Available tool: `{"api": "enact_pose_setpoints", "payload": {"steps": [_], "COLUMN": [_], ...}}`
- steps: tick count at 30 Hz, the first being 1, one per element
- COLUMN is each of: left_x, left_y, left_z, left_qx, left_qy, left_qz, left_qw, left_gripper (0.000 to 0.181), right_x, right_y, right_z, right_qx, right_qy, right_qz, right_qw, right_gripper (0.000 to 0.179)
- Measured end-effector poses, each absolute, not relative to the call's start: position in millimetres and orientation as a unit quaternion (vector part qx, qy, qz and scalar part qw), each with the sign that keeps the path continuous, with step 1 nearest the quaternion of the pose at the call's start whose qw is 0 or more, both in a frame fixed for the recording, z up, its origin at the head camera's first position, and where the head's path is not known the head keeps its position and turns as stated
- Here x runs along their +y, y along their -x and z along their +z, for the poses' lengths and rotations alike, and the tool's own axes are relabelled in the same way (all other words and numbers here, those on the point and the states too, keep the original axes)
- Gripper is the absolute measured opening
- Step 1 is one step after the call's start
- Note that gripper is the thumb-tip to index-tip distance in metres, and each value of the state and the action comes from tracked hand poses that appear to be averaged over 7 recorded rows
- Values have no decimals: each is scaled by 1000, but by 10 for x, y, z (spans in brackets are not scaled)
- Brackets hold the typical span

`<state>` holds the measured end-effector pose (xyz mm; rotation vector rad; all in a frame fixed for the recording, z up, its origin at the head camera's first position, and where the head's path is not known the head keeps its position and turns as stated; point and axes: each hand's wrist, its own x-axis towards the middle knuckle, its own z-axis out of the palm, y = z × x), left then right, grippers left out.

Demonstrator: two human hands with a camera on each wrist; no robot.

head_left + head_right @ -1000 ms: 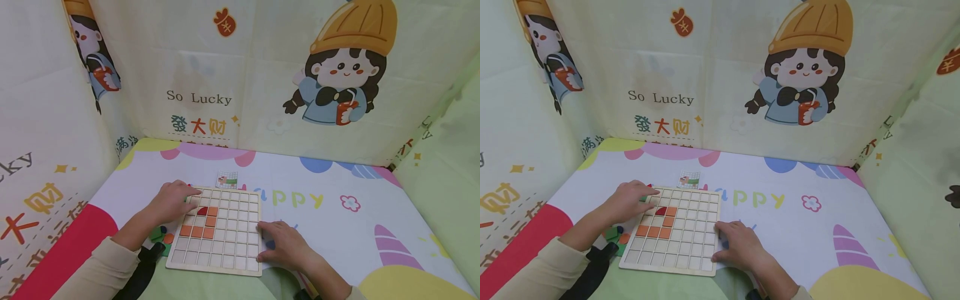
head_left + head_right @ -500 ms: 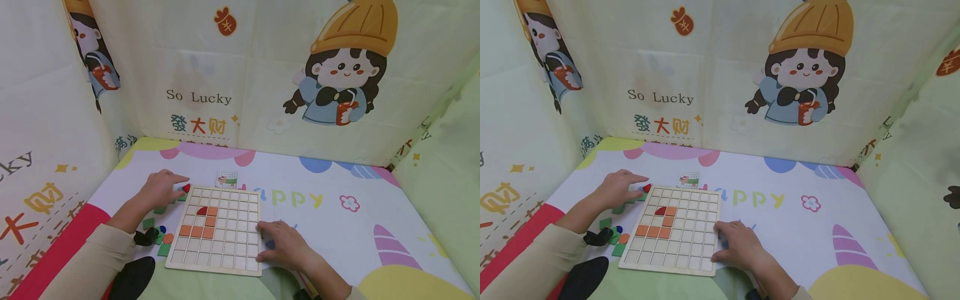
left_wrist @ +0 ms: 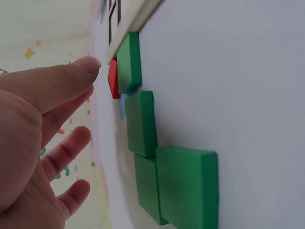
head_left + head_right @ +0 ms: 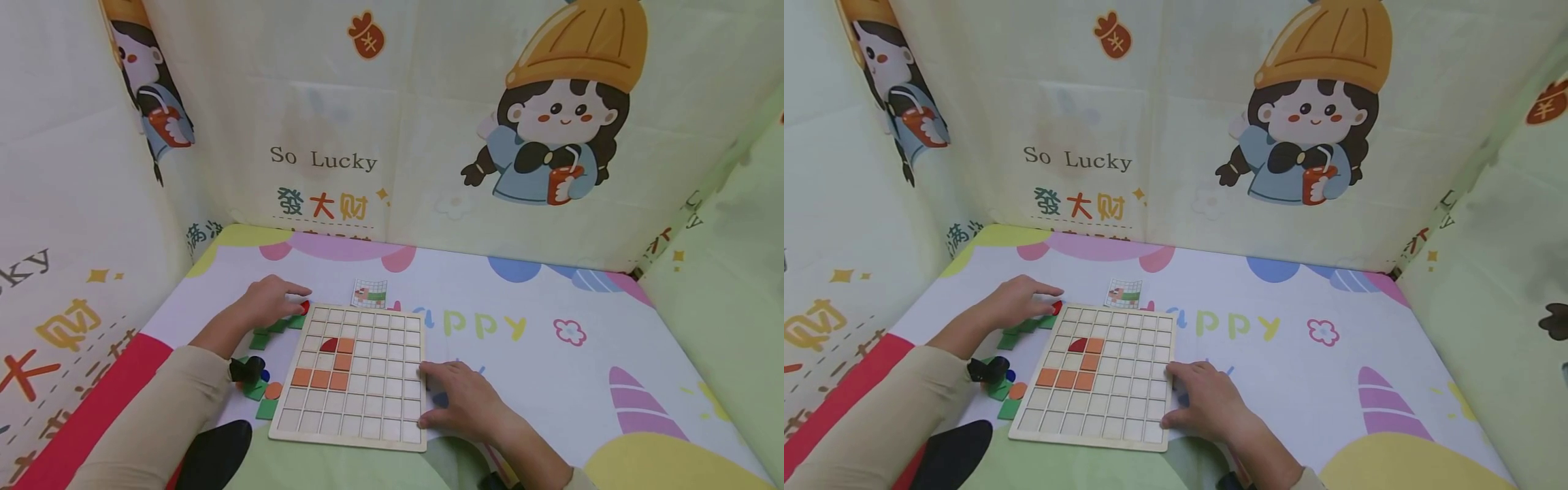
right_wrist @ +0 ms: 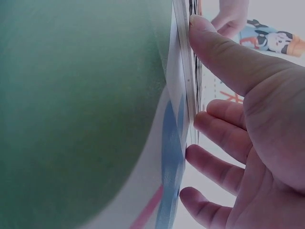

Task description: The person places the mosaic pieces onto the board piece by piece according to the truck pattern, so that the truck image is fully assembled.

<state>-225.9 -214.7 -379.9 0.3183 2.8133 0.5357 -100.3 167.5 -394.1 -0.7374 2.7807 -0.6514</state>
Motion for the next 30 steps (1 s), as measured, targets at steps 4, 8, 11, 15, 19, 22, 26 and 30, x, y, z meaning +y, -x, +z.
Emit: {"api": "enact_pose_setpoints", "payload": {"steps": [4,8,11,15,19,22,26,30], "left_x": [-2158,-2160,-2158,-2156,-2164,-2176,-2192,-2215], "left_y": [2304,2323,2330,2336,2336,2330,2318,2301], "left_z": [-3856,-3889,-3895,-3891,-3885,-3884,-3889,-3902], "left_qx": [965,962,960,958,961,964,968,972], "left_qy": [-112,-127,-128,-125,-126,-123,-113,-107], "left_qz": [190,196,203,213,203,189,174,164], "left_qw": [140,139,143,146,142,140,139,130], "left_gripper": [44,42,39,35,33,32,32,30], "right_x": [1673,1672,1667,1662,1662,1667,1672,1669], "right_y": [1005,1002,999,1001,1001,1000,999,996], "right_z": [-3932,-3925,-3922,-3921,-3925,-3932,-3934,-3927], "right_qx": [938,938,938,939,939,939,939,939], "right_qy": [246,244,244,243,244,245,246,246], "right_qz": [-221,-222,-222,-220,-220,-220,-219,-220], "right_qw": [101,102,103,103,103,100,95,98], "right_gripper": [77,77,77,77,77,77,77,76]}}
